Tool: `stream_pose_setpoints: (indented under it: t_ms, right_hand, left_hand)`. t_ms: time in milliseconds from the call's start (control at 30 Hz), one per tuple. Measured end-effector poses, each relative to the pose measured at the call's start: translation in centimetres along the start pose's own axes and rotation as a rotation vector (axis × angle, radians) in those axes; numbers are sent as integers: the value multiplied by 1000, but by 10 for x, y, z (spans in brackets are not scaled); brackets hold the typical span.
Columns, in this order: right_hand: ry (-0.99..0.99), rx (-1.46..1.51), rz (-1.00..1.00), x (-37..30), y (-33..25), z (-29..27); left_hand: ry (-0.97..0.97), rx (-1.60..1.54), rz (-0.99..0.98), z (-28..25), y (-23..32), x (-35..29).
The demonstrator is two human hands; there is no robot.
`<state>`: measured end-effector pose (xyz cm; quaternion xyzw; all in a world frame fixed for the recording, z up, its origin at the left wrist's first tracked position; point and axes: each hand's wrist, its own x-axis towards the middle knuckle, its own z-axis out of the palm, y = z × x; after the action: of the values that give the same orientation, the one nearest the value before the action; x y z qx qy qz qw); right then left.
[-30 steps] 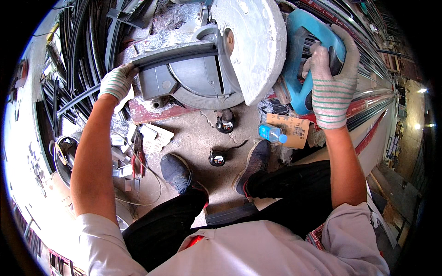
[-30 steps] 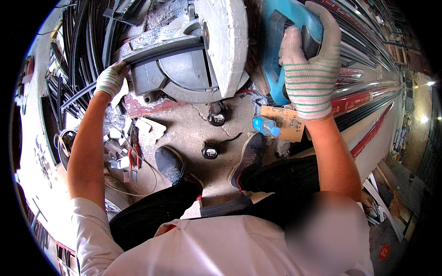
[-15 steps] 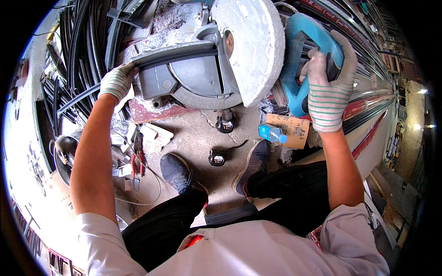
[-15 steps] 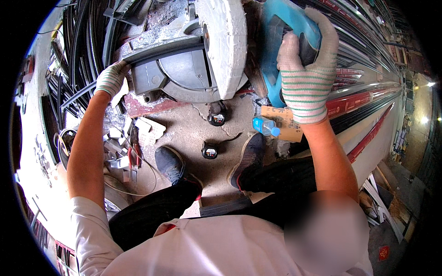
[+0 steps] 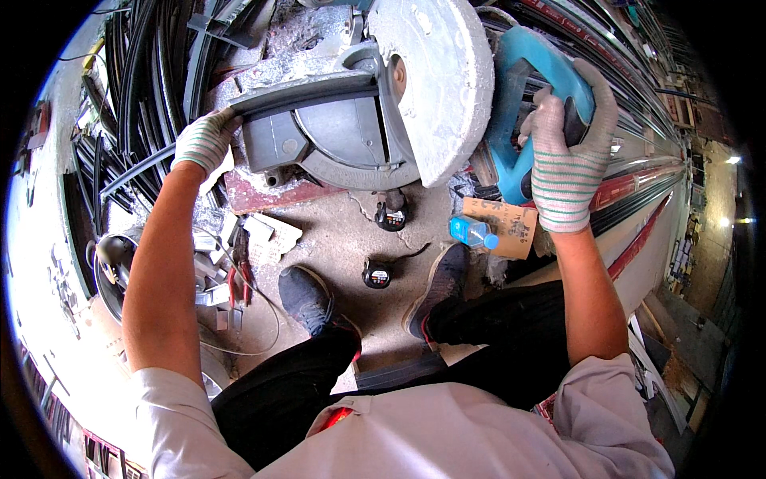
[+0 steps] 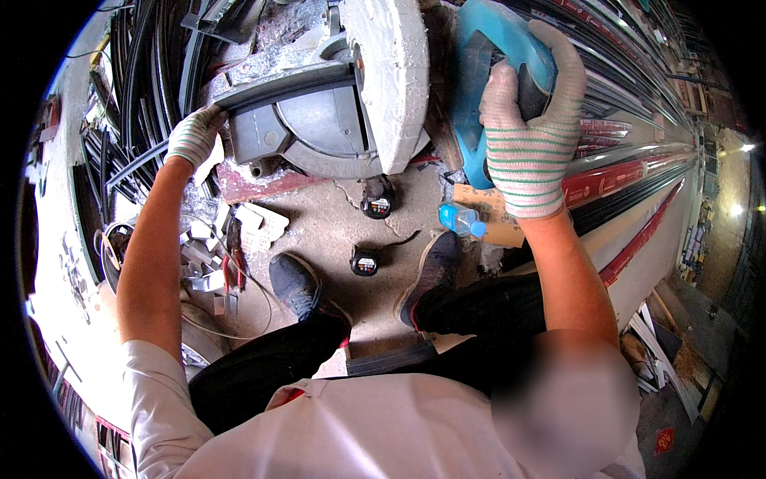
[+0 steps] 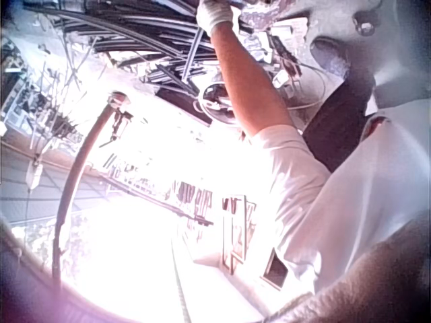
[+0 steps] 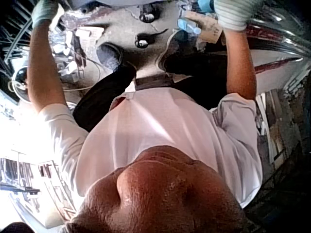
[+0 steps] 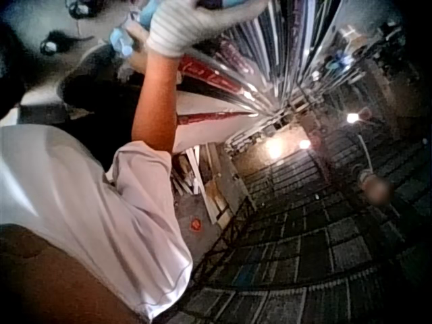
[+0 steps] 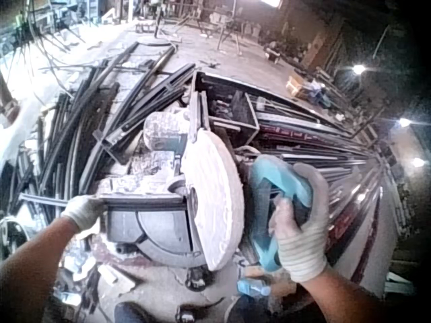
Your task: The person measures a metal frame with a tape measure, then uses a chop saw to cut a metal profile. After cutting, the person carries the profile to a workbench and uses pliers to remove a strip from it.
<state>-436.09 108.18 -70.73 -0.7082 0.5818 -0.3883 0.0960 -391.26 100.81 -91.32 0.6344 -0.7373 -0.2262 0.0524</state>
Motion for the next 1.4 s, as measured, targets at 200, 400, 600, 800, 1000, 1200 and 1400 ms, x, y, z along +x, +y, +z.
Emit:
stream_pose_setpoints:
  t_ms: [200,400,600,800,1000,1200,1400]
  right_hand:
    - [14,38,26,-4,2,1]
    - [35,200,144,-6,-7,5]
    - [53,142,98,-7,-3,5]
    - [41,152,95,-9,-2,5]
    - [33,115,57,-8,0,5]
    - [32,140,63,-10,2,6]
    - [27,190,89,-11,-1,6]
  left_hand:
    - [-20,15,-19,-3,6,-1]
    - [9,16,-10,1,-1,0]
    - [2,-4,-7,2,0,0]
    - [-12,4,-37,2,0,1]
    - [3,4,-8,0,0,0]
    - [5,16,3,-1,3,-1]
    - [-9,23,-9,-2,3,-1]
